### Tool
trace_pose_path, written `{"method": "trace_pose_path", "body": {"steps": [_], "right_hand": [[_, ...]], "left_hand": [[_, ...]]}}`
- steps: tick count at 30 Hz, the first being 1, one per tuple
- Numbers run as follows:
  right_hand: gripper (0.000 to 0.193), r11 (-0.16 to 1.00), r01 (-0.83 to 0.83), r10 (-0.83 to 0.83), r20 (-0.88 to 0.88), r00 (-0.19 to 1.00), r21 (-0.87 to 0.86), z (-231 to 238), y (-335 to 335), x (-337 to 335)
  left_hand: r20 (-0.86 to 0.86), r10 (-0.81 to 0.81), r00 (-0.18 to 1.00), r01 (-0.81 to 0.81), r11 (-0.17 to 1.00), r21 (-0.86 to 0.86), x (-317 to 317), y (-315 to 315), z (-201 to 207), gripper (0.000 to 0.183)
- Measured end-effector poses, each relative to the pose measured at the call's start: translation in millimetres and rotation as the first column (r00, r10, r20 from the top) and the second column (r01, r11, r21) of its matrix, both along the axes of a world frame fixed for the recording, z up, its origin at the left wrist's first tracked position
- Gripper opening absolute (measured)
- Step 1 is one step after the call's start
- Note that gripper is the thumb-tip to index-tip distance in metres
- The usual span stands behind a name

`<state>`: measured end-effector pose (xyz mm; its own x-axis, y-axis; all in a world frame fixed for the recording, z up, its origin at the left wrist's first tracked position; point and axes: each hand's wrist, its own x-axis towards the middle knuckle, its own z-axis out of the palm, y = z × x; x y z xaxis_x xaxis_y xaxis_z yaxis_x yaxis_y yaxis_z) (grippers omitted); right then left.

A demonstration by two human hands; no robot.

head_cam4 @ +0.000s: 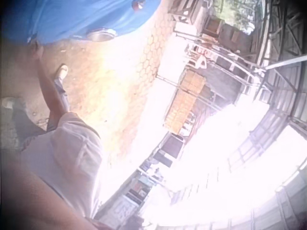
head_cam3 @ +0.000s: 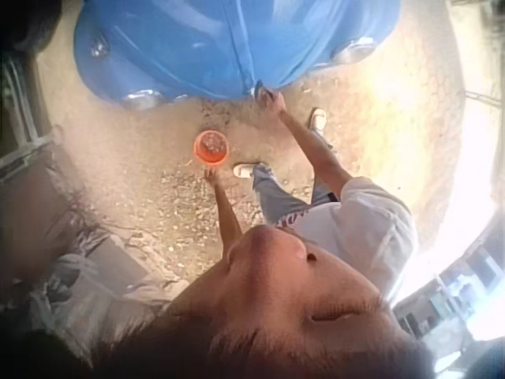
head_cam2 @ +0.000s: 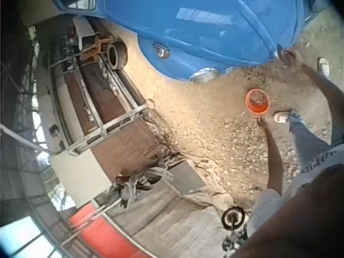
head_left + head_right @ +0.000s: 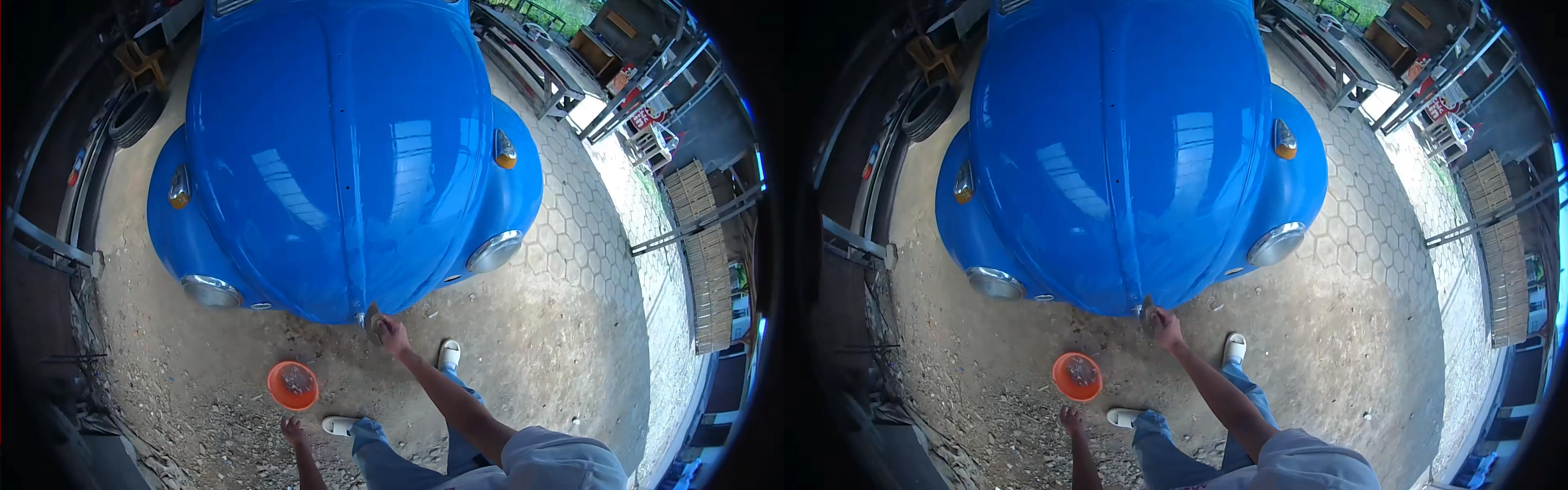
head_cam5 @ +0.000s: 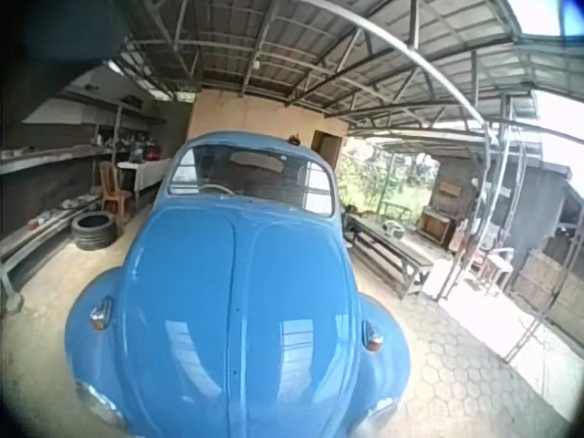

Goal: The person wet sands the hood and fenders of a car using sandpaper, periodically dipping the sandpaper into a bucket of water and checking the surface by hand.

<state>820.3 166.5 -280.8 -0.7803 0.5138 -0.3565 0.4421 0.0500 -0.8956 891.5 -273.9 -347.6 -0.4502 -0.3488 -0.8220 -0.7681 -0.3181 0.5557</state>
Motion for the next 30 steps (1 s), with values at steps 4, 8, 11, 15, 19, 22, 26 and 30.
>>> {"method": "trace_pose_path", "body": {"steps": [4,8,11,15,19,22,26,30], "right_hand": [[0.03,0.999,0.053,-0.049,-0.272,0.961,0.005,61,96,-31],[0.032,0.91,-0.128,0.195,-0.136,0.971,0.394,100,282,-10],[0.031,0.851,-0.132,0.237,-0.146,0.961,0.509,129,367,-34],[0.032,0.866,0.013,0.093,-0.186,0.978,0.5,149,427,-65],[0.045,0.674,0.336,-0.067,-0.399,0.915,0.658,144,405,-82],[0.062,0.647,0.16,0.012,-0.22,0.975,0.746,123,357,-66],[0.067,0.589,0.011,-0.069,0.037,0.997,0.808,87,359,-61],[0.065,0.577,0.308,-0.326,-0.132,0.936,0.757,136,447,-130]], "left_hand": [[-0.4,-0.336,0.853,0.209,0.921,-0.329,-65,63,48,0.048],[-0.464,-0.76,0.456,0.512,0.65,-0.562,-151,326,148,0.045],[-0.519,-0.84,0.159,0.409,0.535,-0.74,-225,488,257,0.037],[-0.29,-0.927,-0.239,0.024,0.292,-0.956,-308,641,315,0.04],[0.182,-0.968,-0.174,-0.254,-0.135,-0.958,-350,684,294,0.047],[0.295,-0.952,-0.085,-0.292,-0.259,-0.921,-342,687,277,0.051],[0.22,-0.969,-0.114,-0.277,-0.182,-0.943,-341,691,272,0.05],[0.234,-0.964,-0.125,-0.31,-0.186,-0.932,-345,674,273,0.048]]}}
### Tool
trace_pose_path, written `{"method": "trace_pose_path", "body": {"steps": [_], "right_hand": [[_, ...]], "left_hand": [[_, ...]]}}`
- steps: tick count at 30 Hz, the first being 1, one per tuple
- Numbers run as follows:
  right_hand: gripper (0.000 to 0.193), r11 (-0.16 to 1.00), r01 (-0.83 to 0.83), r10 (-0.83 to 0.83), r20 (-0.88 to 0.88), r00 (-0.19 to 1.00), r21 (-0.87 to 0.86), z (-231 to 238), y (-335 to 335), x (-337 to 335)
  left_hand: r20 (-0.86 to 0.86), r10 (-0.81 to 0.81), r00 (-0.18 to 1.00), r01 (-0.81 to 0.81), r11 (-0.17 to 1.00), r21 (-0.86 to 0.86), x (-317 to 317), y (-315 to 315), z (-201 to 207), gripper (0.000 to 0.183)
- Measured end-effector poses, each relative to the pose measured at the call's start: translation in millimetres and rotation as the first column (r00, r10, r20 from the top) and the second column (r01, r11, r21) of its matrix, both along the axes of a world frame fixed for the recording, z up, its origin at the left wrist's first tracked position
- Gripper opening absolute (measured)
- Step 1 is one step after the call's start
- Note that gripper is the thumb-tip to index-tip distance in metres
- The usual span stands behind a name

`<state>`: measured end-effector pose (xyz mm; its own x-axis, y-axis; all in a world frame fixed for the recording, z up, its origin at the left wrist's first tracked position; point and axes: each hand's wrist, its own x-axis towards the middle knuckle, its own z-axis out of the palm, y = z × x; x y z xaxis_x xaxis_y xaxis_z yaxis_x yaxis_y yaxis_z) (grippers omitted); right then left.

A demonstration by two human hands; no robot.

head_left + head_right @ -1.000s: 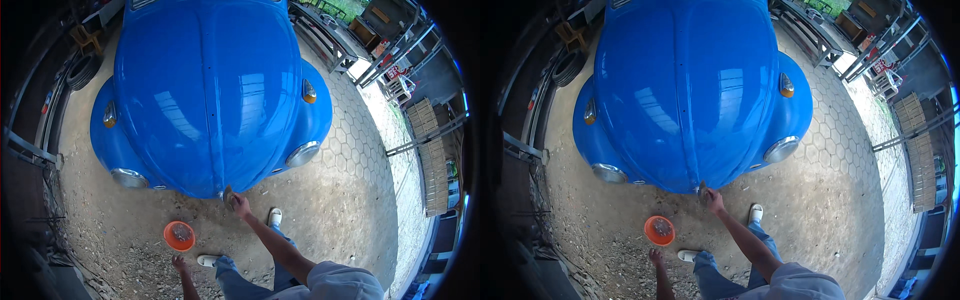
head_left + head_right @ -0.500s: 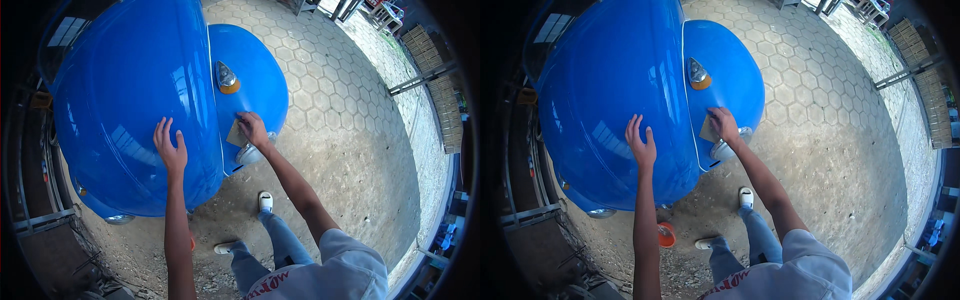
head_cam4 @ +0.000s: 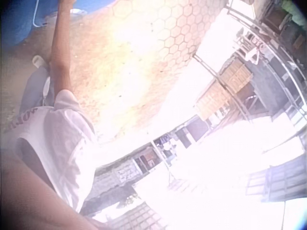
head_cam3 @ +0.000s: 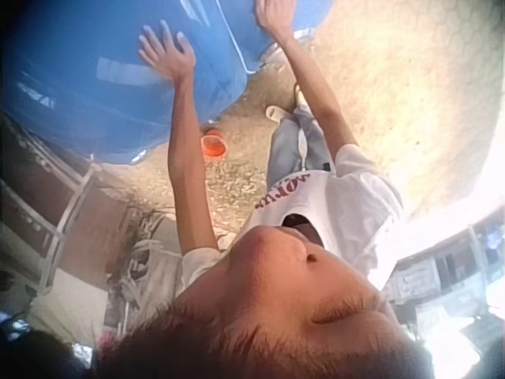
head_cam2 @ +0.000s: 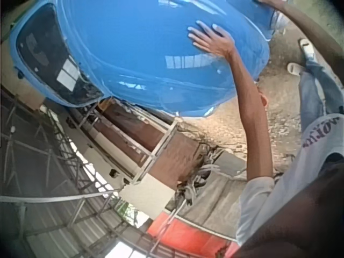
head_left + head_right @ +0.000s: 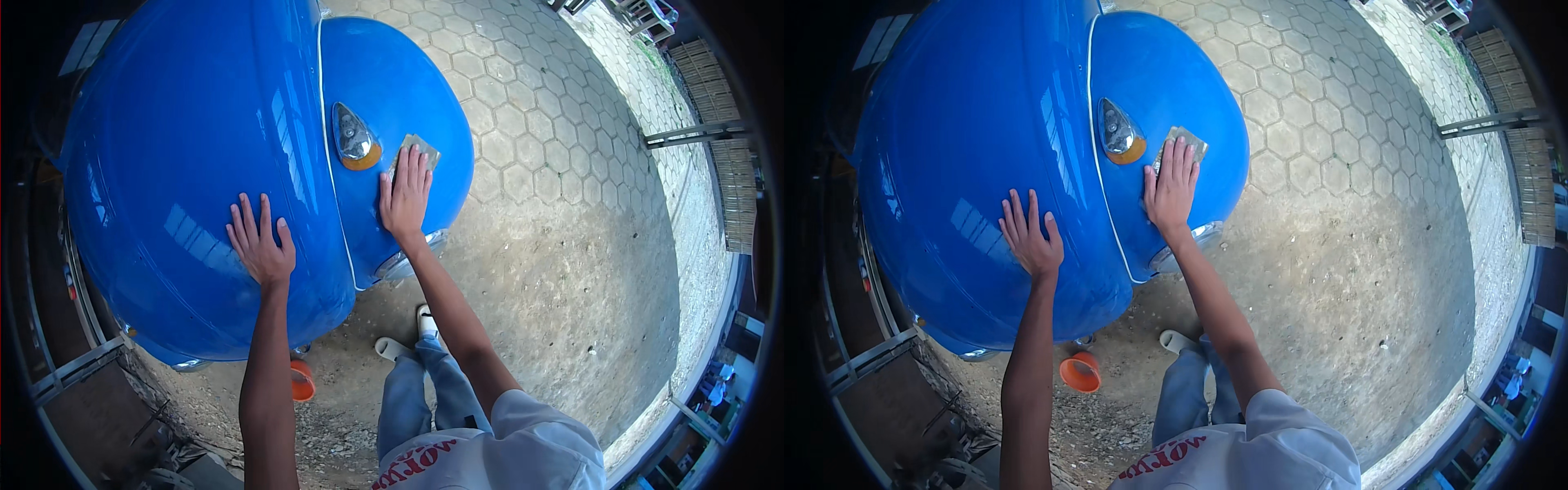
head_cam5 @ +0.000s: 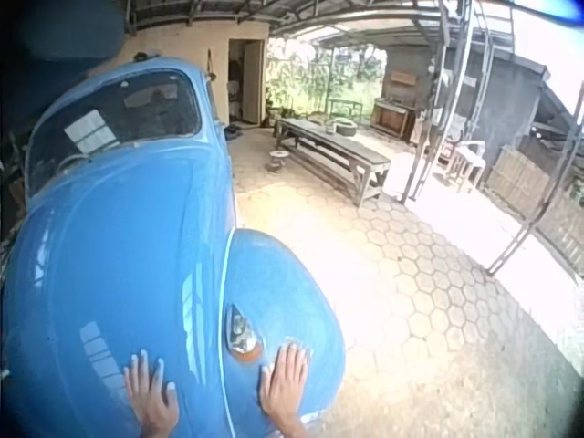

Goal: The person wet sands the hood and fenders of a car using sandpaper, periodically dipping the sandpaper into a bucket of water and checking the surface by hand.

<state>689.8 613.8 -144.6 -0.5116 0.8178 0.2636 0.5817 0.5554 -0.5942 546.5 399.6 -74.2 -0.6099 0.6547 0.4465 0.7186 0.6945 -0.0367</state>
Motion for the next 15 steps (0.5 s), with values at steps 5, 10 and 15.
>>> {"method": "trace_pose_path", "body": {"steps": [5,10,15], "right_hand": [[0.062,0.99,0.137,-0.138,0.028,0.99,0.046,8,65,-27],[0.062,0.999,-0.043,0.043,0.045,0.998,-0.005,-14,-38,21],[0.061,0.998,0.035,-0.035,-0.008,0.999,-0.048,-15,-12,13]], "left_hand": [[0.025,-0.007,1.0,0.006,1.0,0.03,3,17,-3,0.048],[0.016,0.013,1.0,-0.013,1.0,-0.002,0,5,-3,0.049],[0.04,0.015,0.999,-0.015,1.0,-0.012,2,-2,-4,0.049]]}}
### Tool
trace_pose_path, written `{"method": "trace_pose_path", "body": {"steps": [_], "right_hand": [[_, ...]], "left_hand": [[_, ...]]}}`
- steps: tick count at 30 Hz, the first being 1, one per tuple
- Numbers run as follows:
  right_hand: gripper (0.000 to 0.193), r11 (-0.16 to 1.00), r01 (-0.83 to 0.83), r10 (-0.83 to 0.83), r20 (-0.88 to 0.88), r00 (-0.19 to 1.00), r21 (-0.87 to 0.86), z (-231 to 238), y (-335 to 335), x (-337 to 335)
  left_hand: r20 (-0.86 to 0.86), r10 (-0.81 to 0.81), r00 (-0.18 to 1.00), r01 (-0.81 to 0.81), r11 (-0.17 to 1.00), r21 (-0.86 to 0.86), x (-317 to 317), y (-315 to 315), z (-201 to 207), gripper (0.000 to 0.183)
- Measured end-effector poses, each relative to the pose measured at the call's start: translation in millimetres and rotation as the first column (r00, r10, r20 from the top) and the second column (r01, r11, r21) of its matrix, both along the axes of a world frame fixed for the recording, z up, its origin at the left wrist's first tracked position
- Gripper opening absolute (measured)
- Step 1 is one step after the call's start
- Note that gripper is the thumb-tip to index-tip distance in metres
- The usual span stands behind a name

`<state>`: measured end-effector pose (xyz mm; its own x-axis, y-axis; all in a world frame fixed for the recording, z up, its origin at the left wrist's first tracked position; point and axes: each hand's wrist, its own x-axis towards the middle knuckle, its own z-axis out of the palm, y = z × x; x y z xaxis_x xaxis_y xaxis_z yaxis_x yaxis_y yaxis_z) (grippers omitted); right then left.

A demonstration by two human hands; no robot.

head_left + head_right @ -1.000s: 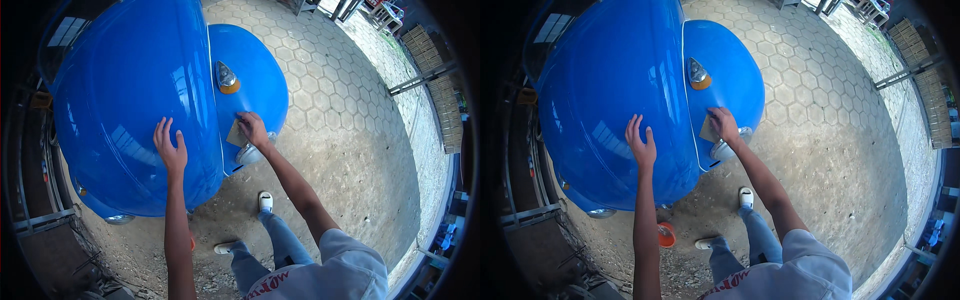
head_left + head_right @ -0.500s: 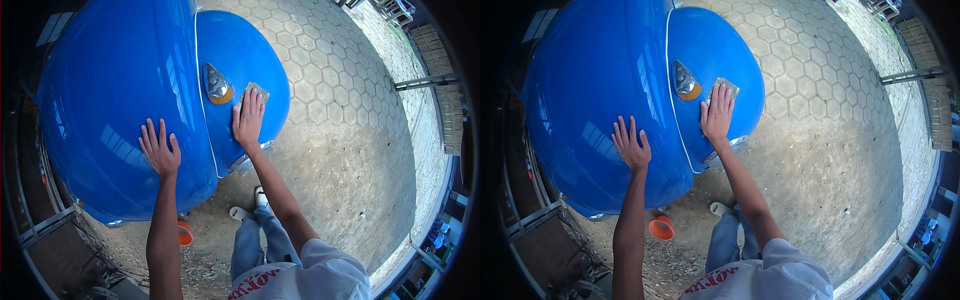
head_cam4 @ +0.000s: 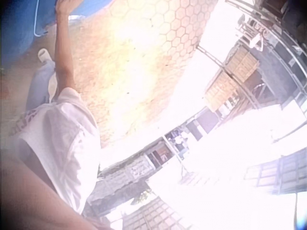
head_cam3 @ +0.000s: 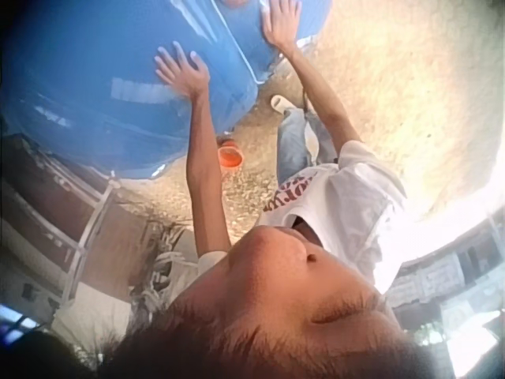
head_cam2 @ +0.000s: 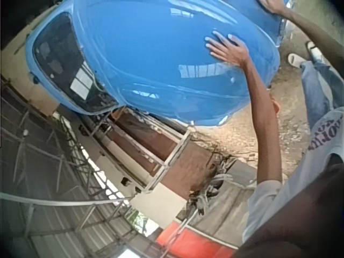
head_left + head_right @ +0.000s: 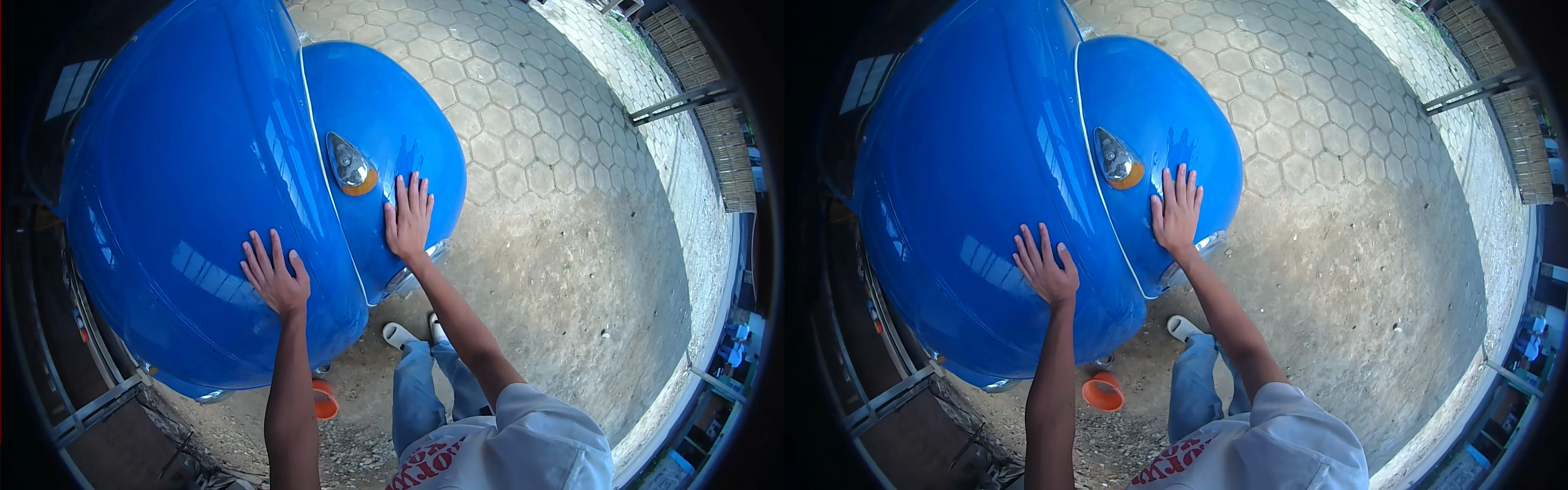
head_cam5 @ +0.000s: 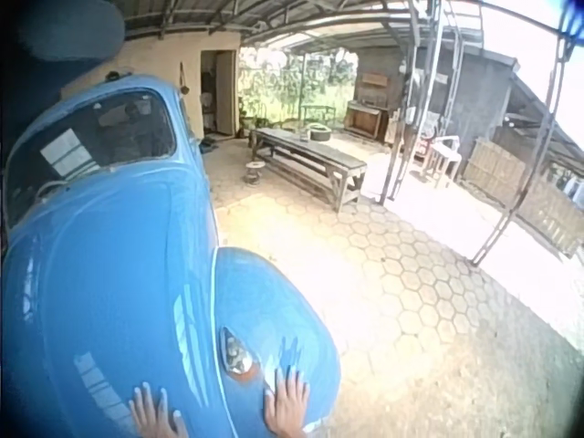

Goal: The person wet sands the hood and fenders of a car using sandpaper, periodically dipping the sandpaper into a bucket of water and checking the surface by hand.

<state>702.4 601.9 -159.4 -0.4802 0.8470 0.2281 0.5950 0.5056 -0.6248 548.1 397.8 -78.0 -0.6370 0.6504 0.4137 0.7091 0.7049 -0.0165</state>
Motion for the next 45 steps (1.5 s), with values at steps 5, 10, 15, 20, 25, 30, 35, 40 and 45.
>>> {"method": "trace_pose_path", "body": {"steps": [5,10,15,20,25,30,35,40,45], "right_hand": [[0.066,0.989,0.143,-0.143,0.01,0.99,0.029,26,121,-48],[0.073,0.999,-0.032,0.032,-0.015,0.999,-0.008,18,55,-30],[0.076,0.982,-0.189,0.189,0.024,0.982,0.003,-20,-20,50],[0.069,0.966,0.11,-0.162,-0.217,0.963,-0.233,-46,94,47],[0.068,0.961,0.094,-0.166,-0.268,0.949,-0.261,-47,174,31],[0.073,0.964,-0.144,0.093,-0.225,0.97,-0.222,-51,49,70],[0.07,0.953,-0.29,0.273,-0.159,0.949,-0.091,-59,103,78],[0.067,0.94,-0.242,0.199,-0.188,0.962,-0.241,-5,249,-32],[0.067,0.957,-0.208,0.187,-0.118,0.975,-0.202,9,246,-64]], "left_hand": [[0.005,-0.022,1.0,0.022,0.999,0.023,6,14,3,0.049],[-0.025,-0.016,1.0,0.016,1.0,0.01,0,5,1,0.05],[-0.051,-0.004,0.999,0.004,1.0,0.003,-1,9,6,0.049],[0.001,-0.051,0.999,0.05,0.983,0.176,15,29,-7,0.042],[0.2,-0.425,0.883,0.336,0.869,0.364,70,140,-24,0.035],[0.074,-0.255,0.964,0.252,0.966,0.054,75,197,-39,0.036],[-0.062,-0.144,0.988,0.152,0.977,0.151,79,198,-54,0.047],[0.101,-0.031,0.994,-0.022,0.877,0.479,80,205,-50,0.06],[0.173,-0.098,0.98,0.005,0.882,0.471,77,201,-46,0.052]]}}
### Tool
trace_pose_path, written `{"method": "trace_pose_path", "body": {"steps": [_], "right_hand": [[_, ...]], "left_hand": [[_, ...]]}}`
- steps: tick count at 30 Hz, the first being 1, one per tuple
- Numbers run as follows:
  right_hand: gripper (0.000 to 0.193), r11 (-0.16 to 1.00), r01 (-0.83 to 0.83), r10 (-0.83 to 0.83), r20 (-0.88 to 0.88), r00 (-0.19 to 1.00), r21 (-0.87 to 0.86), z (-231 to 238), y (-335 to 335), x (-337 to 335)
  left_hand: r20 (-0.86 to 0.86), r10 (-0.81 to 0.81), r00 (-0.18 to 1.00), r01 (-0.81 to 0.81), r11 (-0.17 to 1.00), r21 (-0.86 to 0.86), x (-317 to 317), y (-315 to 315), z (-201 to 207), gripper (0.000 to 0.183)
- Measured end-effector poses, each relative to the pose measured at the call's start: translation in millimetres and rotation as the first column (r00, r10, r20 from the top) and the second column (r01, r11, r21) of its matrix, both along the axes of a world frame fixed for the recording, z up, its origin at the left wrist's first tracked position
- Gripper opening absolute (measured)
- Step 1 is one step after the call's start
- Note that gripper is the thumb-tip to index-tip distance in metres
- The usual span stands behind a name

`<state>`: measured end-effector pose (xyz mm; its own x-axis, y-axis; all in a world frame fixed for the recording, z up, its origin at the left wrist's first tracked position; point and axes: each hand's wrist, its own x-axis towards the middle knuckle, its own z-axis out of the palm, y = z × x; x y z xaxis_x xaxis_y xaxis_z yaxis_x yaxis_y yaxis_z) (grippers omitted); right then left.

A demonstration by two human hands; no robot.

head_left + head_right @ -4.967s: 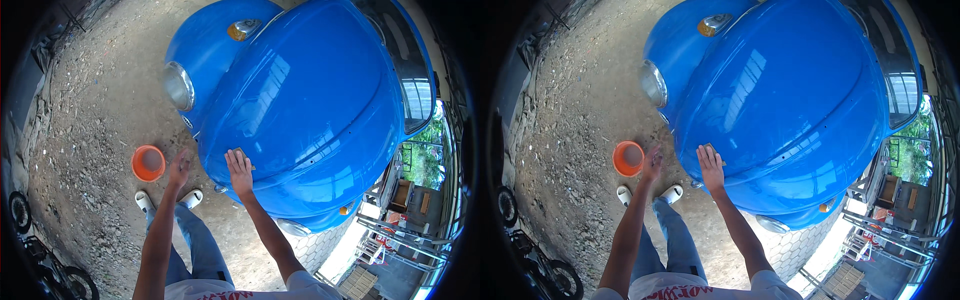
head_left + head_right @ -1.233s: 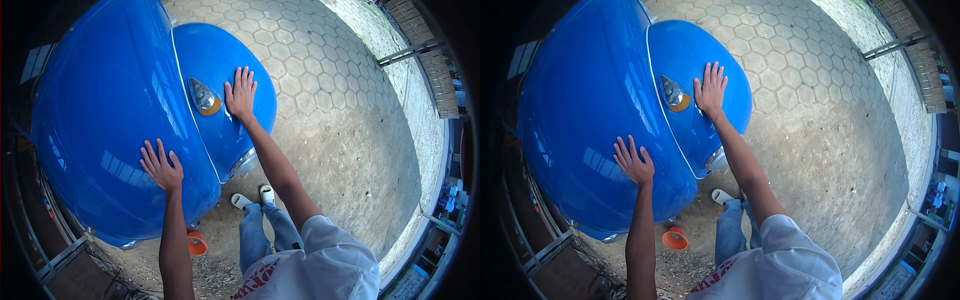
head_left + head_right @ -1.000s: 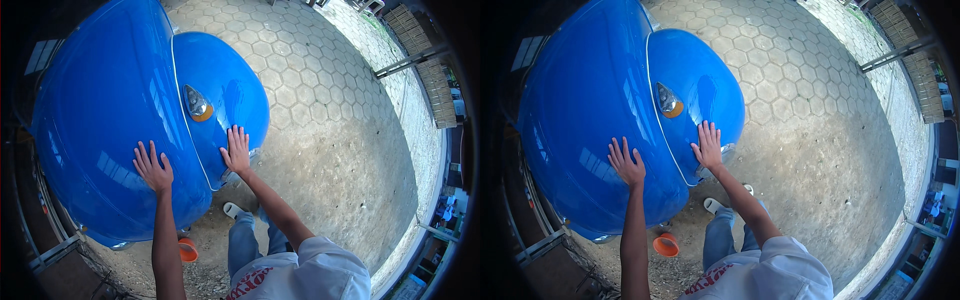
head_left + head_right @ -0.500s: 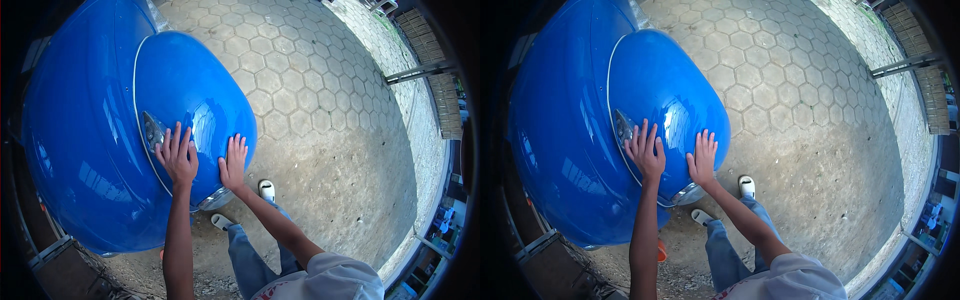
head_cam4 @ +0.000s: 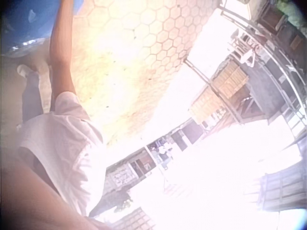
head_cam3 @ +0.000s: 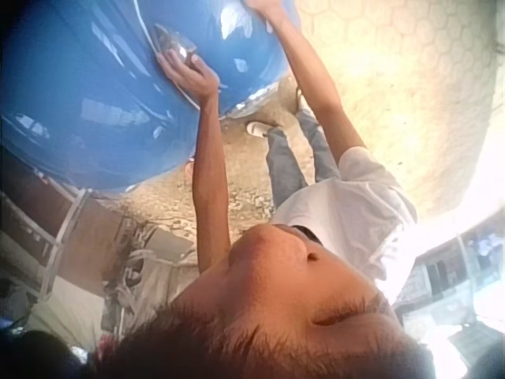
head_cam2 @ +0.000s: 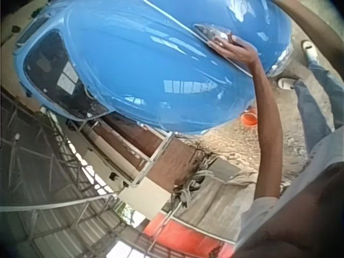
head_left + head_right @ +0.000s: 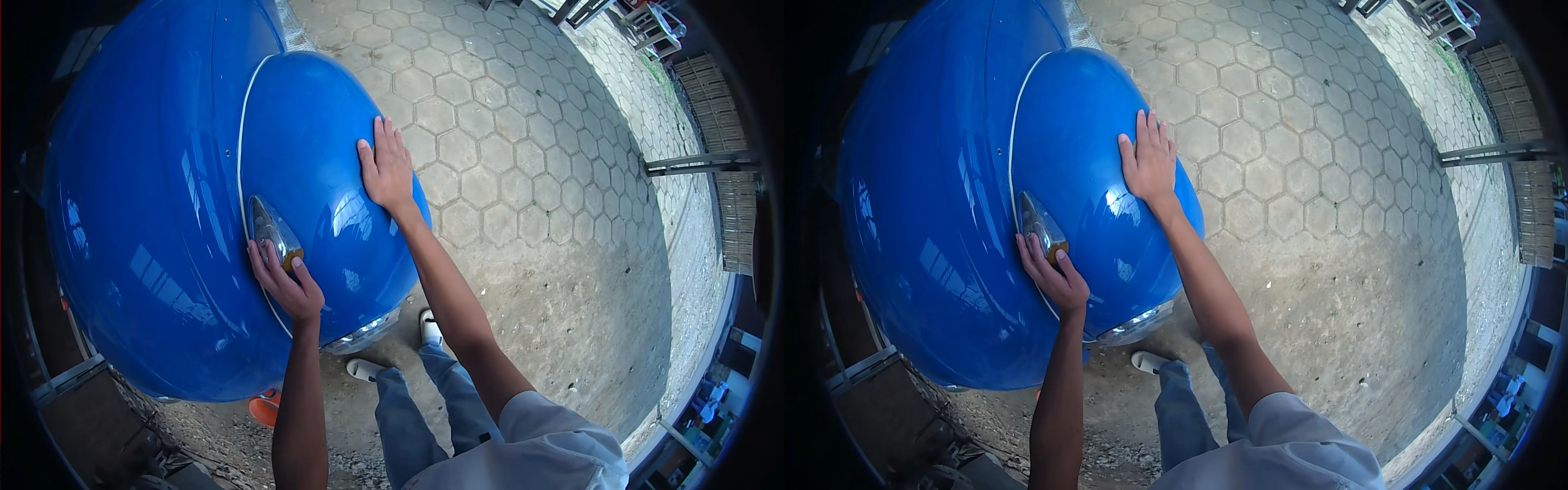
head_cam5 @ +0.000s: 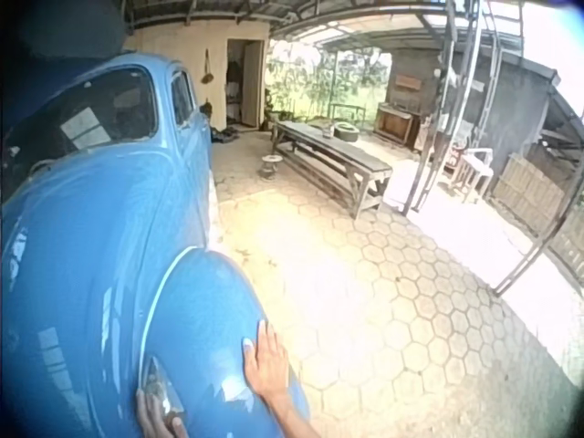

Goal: The person wet sands the hood and fenders of a car using sandpaper, periodically dipping the sandpaper into a bucket of water and checking the surface by hand.

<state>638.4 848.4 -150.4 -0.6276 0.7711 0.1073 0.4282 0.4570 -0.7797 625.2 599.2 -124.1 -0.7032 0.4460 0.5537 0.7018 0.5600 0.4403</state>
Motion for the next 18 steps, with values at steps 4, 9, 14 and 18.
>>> {"method": "trace_pose_path", "body": {"steps": [4,9,14,18], "right_hand": [[0.065,0.976,-0.106,0.084,0.12,0.989,0.191,-4,-81,64],[0.063,0.944,-0.211,0.172,0.168,0.971,0.254,-9,-105,81],[0.062,0.926,-0.13,0.094,0.119,0.988,0.354,35,-48,-39],[0.062,0.89,-0.16,0.12,0.119,0.986,0.428,40,-36,-70]], "left_hand": [[-0.009,0.02,1.0,-0.02,0.999,-0.042,0,-6,-3,0.052],[-0.003,0.018,1.0,-0.018,0.998,-0.057,-2,-5,0,0.049],[-0.007,0.01,1.0,-0.01,1.0,-0.003,0,1,2,0.045],[0.023,0.023,0.999,-0.024,0.999,0.022,3,10,-2,0.045]]}}
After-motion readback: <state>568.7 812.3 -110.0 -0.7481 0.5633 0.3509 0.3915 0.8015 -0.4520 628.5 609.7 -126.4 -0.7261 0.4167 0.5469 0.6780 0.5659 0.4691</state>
